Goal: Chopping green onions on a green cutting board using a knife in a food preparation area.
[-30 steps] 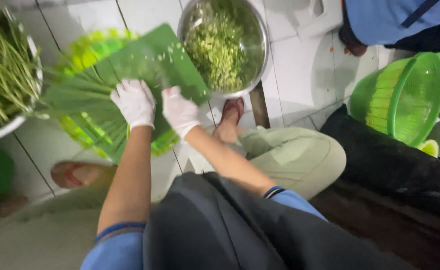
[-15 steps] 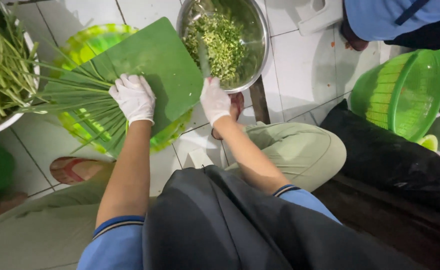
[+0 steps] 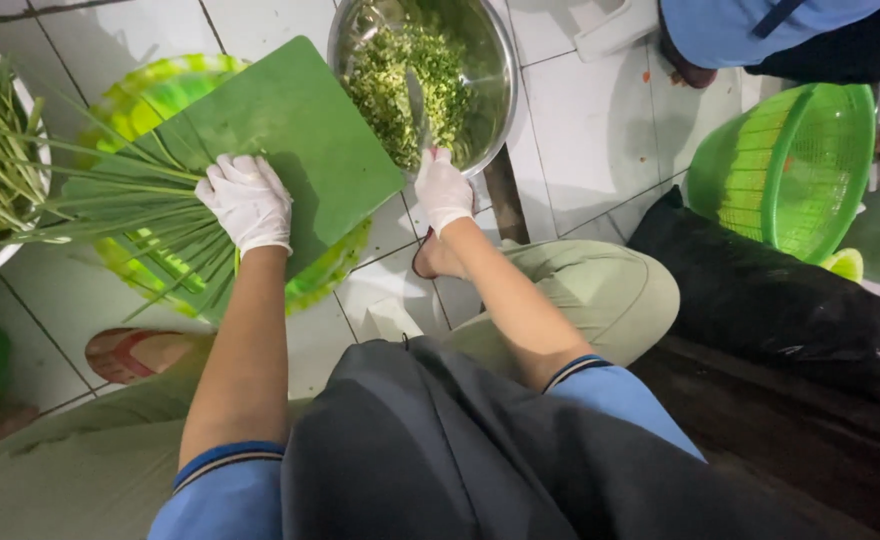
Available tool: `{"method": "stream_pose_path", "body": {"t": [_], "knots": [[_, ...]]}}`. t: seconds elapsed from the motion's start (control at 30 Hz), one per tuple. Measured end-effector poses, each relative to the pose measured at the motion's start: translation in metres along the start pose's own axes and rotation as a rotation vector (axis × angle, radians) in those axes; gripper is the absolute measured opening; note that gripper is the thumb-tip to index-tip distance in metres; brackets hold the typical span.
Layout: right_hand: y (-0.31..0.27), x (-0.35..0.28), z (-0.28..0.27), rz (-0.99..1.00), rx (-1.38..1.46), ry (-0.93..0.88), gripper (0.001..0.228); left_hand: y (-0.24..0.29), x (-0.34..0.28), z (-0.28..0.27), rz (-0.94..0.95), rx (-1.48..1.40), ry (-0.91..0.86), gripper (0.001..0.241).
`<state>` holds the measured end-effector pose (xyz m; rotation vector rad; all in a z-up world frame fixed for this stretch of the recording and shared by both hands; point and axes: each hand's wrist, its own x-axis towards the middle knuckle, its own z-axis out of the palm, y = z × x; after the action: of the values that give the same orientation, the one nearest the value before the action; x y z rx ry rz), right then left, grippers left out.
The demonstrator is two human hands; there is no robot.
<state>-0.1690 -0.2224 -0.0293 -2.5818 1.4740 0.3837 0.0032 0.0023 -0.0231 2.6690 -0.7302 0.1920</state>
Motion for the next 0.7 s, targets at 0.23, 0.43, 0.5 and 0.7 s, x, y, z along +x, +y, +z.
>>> {"method": "stream_pose_path", "body": {"t": [0.23, 0.43, 0.5, 0.7], "knots": [[-0.028, -0.041, 0.017, -0.527, -0.18, 0.233, 0.035, 0.001, 0.002, -0.002, 0.006, -0.018, 0.018, 0.014], [-0.093, -0.09, -0.041, 0.049, 0.428, -0.132, 0.048, -0.002, -0.001, 0.004, -0.003, -0.025, 0.009, 0.015], [-0.111, -0.092, -0.01, 0.112, 1.195, -0.232, 0.038, -0.001, 0.002, 0.0, -0.005, -0.054, 0.003, 0.016], [-0.167, -0.109, -0.02, 0.115, 1.012, -0.256, 0.027, -0.01, -0.005, 0.025, -0.051, 0.007, -0.042, 0.02]]}}
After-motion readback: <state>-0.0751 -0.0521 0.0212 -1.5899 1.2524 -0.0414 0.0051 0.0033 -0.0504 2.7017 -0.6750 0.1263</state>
